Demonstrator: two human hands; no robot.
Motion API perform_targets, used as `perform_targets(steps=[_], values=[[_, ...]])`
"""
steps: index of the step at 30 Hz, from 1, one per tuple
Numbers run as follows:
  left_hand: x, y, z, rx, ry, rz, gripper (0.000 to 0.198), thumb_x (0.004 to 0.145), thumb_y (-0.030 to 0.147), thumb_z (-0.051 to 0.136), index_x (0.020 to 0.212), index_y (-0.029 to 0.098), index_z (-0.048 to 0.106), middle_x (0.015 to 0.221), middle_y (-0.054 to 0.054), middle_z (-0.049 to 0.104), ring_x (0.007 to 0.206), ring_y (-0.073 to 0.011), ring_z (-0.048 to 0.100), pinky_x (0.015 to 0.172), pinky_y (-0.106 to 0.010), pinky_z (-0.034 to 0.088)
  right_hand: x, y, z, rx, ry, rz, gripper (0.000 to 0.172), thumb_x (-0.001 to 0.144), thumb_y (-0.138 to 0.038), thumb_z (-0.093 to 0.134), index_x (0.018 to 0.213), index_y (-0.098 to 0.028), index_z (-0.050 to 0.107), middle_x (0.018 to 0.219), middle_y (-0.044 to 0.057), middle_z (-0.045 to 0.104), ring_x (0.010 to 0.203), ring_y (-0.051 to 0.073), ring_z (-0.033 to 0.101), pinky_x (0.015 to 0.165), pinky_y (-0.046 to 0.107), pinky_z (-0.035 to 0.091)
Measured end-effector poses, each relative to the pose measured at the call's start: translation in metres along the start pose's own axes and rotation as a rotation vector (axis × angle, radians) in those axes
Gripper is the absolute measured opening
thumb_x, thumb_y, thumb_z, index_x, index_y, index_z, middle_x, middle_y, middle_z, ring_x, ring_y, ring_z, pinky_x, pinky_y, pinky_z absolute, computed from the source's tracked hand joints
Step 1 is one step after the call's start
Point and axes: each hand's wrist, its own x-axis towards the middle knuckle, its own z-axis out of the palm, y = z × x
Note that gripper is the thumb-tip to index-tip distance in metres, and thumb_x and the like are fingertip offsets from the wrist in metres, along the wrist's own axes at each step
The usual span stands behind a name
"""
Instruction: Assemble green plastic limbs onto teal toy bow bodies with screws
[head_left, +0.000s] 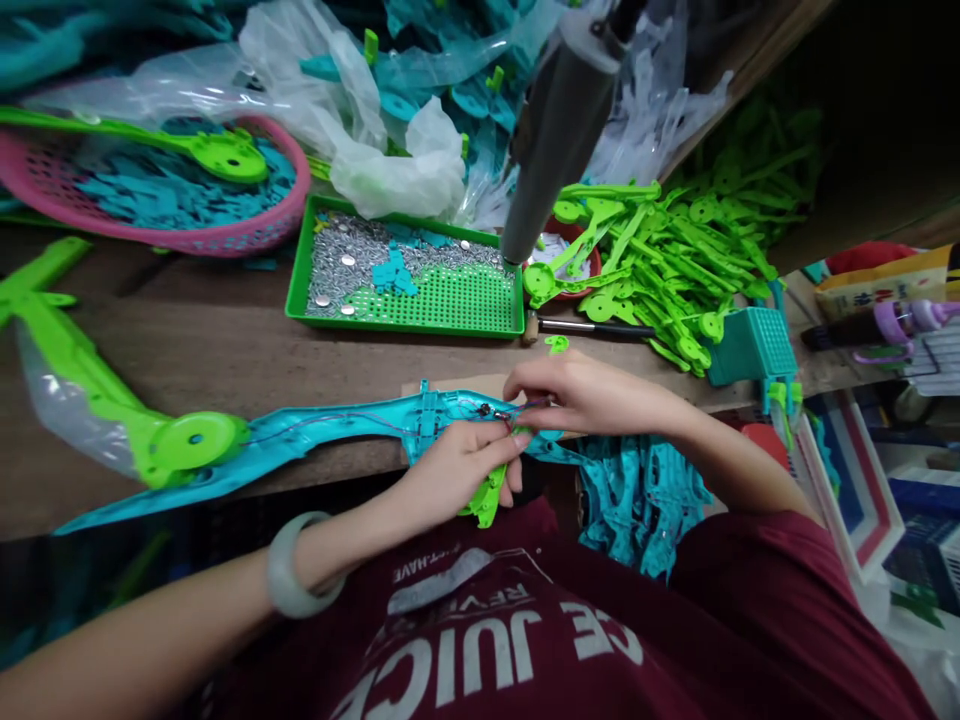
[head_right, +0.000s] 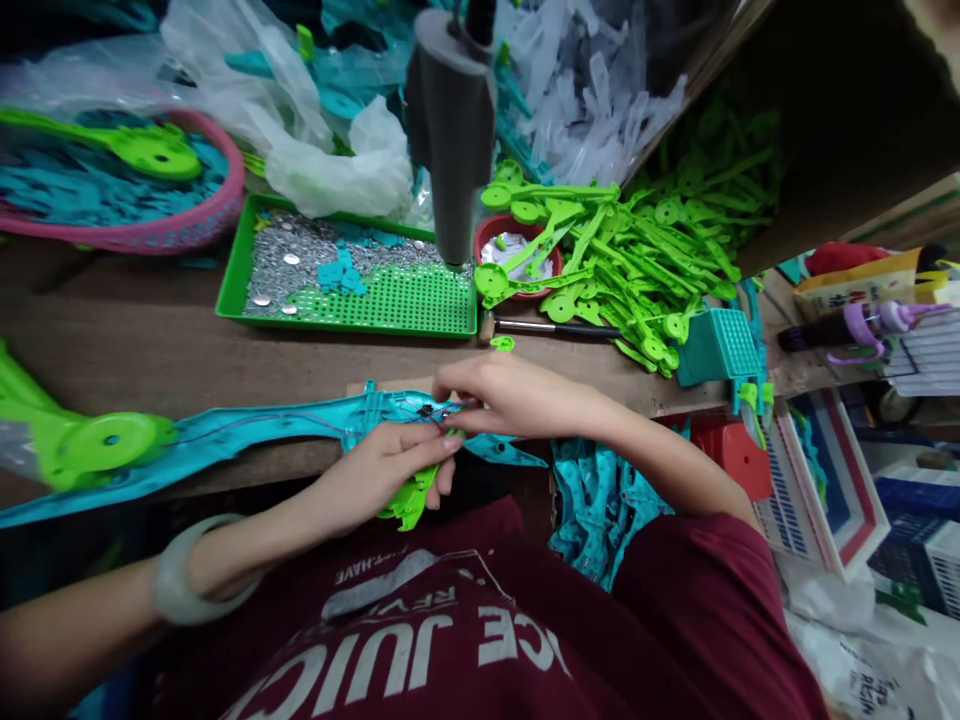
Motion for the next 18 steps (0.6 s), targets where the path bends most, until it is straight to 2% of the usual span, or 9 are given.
perform_targets(steps=[4,6,8,10,13,15,16,18], values=[[-0.001,0.006,-0.004,-0.235,0.151,0.092,0.039,0.082,0.055,0.067,0.074,0.017,0.066,0.062,-0.001,0.064,0.057,-0.0130,0.056,0.056,-0.024,0.043,-0.021,0.000,0.001,0.075,0.266,0.069,0.014,0.095,-0.025,0.062,0.090,-0.013,0.068,0.077,0.001,0.063,0.071,0.011,0.054,0.068,0.024,0.040],[-0.002,0.009,-0.006,-0.326,0.166,0.141,0.035,0.082,0.051,0.070,0.079,0.017,0.063,0.066,0.000,0.061,0.063,-0.0133,0.056,0.058,-0.025,0.044,-0.027,0.002,0.013,0.149,0.379,0.120,0.017,0.096,-0.026,0.060,0.084,-0.015,0.067,0.079,0.001,0.062,0.074,0.011,0.054,0.069,0.024,0.040],[-0.003,0.011,-0.006,-0.359,0.143,0.184,0.035,0.083,0.051,0.071,0.077,0.018,0.059,0.066,0.002,0.057,0.064,-0.0121,0.052,0.058,-0.024,0.042,-0.028,0.005,0.034,0.334,0.475,0.234,0.020,0.094,-0.031,0.061,0.081,-0.016,0.064,0.075,-0.001,0.058,0.070,0.010,0.051,0.065,0.024,0.039],[-0.005,0.012,-0.004,-0.347,0.115,0.239,0.038,0.086,0.053,0.068,0.076,0.018,0.057,0.067,0.002,0.054,0.062,-0.0108,0.048,0.059,-0.025,0.040,-0.024,0.008,0.059,0.648,0.501,0.363,0.027,0.091,-0.042,0.063,0.080,-0.017,0.058,0.064,-0.005,0.049,0.058,0.009,0.043,0.055,0.022,0.035],[-0.006,0.014,-0.003,-0.251,0.074,0.285,0.041,0.091,0.056,0.058,0.075,0.018,0.058,0.068,0.001,0.054,0.062,-0.0115,0.047,0.062,-0.027,0.042,-0.020,0.013,0.091,1.047,0.384,0.462,0.039,0.086,-0.056,0.063,0.079,-0.021,0.048,0.054,-0.010,0.035,0.046,0.007,0.029,0.044,0.019,0.025],[-0.006,0.014,-0.004,-0.130,0.084,0.285,0.043,0.093,0.056,0.054,0.073,0.018,0.058,0.067,0.001,0.056,0.064,-0.0131,0.051,0.067,-0.028,0.044,-0.022,0.015,0.103,0.968,0.357,0.434,0.039,0.088,-0.057,0.060,0.078,-0.021,0.049,0.059,-0.007,0.043,0.048,0.008,0.037,0.045,0.020,0.032],[-0.005,0.013,-0.005,-0.056,0.098,0.283,0.043,0.093,0.055,0.053,0.072,0.019,0.059,0.067,0.000,0.057,0.065,-0.0139,0.053,0.069,-0.028,0.045,-0.024,0.014,0.104,0.800,0.432,0.403,0.035,0.090,-0.053,0.059,0.080,-0.020,0.053,0.067,-0.003,0.051,0.056,0.011,0.047,0.051,0.023,0.042],[-0.002,0.013,-0.008,0.099,0.118,0.268,0.042,0.093,0.054,0.053,0.071,0.019,0.061,0.066,0.000,0.059,0.065,-0.0149,0.056,0.069,-0.029,0.045,-0.028,0.008,0.099,0.305,0.683,0.296,0.025,0.092,-0.042,0.059,0.094,-0.017,0.062,0.095,0.009,0.063,0.087,0.019,0.061,0.077,0.035,0.054]])
